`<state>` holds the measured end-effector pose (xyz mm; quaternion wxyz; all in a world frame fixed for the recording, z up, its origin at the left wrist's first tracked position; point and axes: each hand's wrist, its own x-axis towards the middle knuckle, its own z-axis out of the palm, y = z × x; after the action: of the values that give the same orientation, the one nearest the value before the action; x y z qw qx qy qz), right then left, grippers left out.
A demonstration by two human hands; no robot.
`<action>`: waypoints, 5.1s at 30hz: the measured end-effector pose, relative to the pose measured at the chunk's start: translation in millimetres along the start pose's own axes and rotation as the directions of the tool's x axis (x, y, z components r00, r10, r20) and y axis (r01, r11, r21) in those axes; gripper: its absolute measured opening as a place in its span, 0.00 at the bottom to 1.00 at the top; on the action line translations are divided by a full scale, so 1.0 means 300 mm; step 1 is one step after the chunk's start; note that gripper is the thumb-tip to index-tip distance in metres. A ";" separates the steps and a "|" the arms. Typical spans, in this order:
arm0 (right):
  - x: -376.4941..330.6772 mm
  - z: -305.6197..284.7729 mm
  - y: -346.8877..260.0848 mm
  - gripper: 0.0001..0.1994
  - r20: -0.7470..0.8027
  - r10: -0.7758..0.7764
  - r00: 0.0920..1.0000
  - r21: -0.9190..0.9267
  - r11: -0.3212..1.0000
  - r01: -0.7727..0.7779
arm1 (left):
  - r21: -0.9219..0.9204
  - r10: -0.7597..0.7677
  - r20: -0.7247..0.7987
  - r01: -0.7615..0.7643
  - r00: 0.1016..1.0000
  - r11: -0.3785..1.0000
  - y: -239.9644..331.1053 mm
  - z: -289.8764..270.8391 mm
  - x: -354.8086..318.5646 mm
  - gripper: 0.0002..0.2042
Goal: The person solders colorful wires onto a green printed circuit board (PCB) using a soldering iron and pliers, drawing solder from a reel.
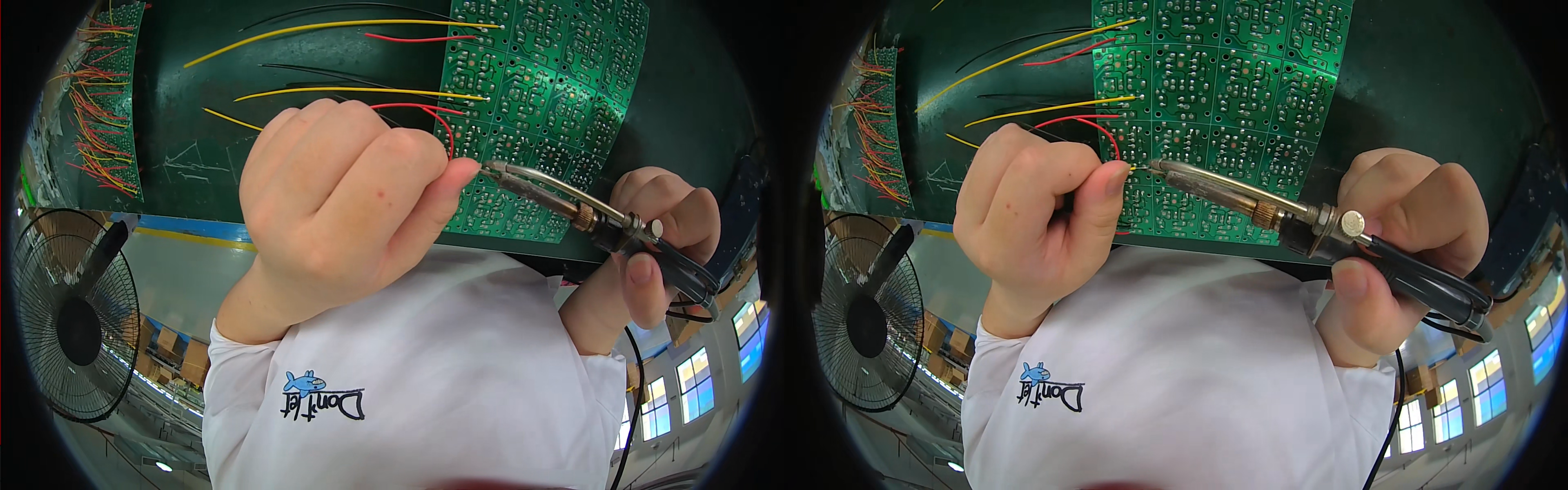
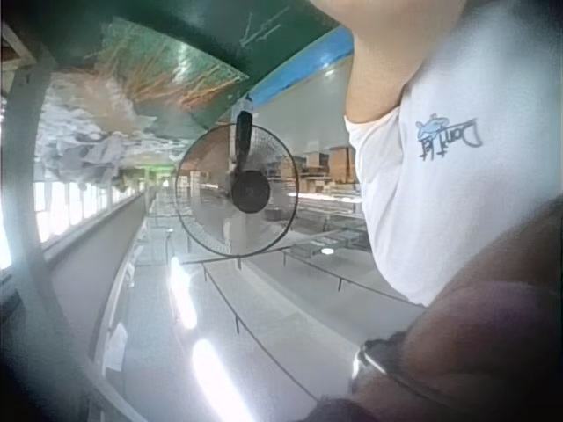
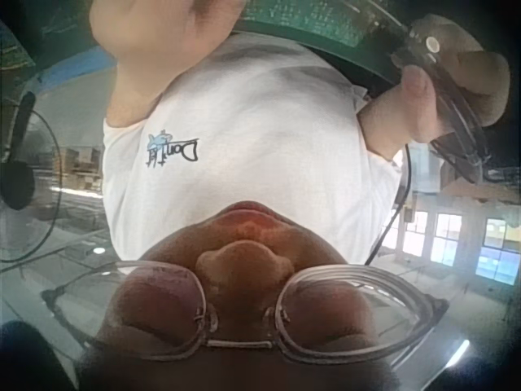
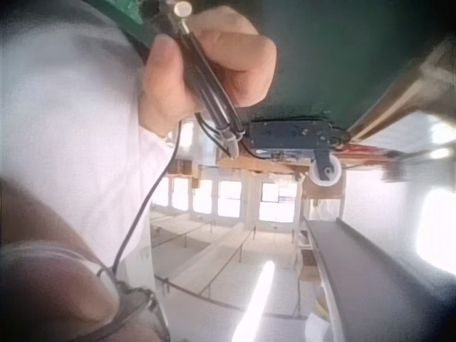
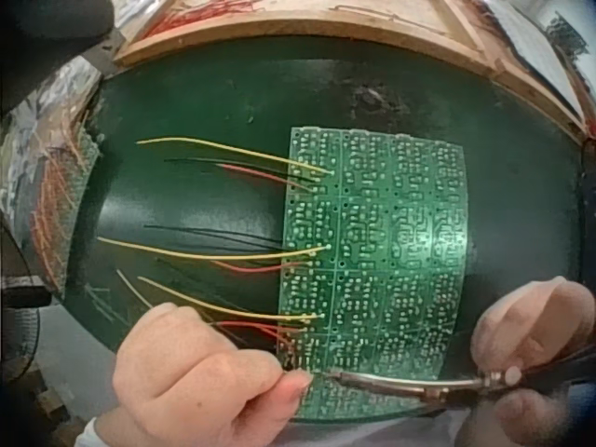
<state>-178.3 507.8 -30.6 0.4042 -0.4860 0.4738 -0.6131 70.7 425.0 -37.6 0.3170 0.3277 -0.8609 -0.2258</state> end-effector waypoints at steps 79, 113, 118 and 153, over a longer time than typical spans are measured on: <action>-0.018 0.063 0.009 0.16 0.116 0.019 0.993 0.161 0.986 -0.038 | 0.044 0.222 -0.049 -0.220 0.974 0.975 -0.180 -0.147 -0.064 0.10; 0.040 0.168 0.069 0.17 0.181 -0.011 0.983 -0.070 0.997 0.024 | -0.012 0.279 -0.163 -0.285 0.946 0.958 -0.233 -0.089 -0.054 0.12; 0.042 0.158 0.077 0.15 0.168 -0.023 0.985 0.065 0.998 0.012 | -0.010 0.270 -0.166 -0.275 0.949 0.961 -0.234 -0.096 -0.054 0.13; 0.021 0.181 0.069 0.17 0.137 -0.022 0.990 -0.078 0.996 0.033 | 0.043 0.306 -0.154 -0.303 0.940 0.952 -0.236 -0.087 -0.059 0.13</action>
<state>-125.7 486.7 -45.3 0.4074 -0.5491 0.4627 -0.5643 129.1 384.5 -68.7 0.4126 0.2103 -0.8753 -0.1394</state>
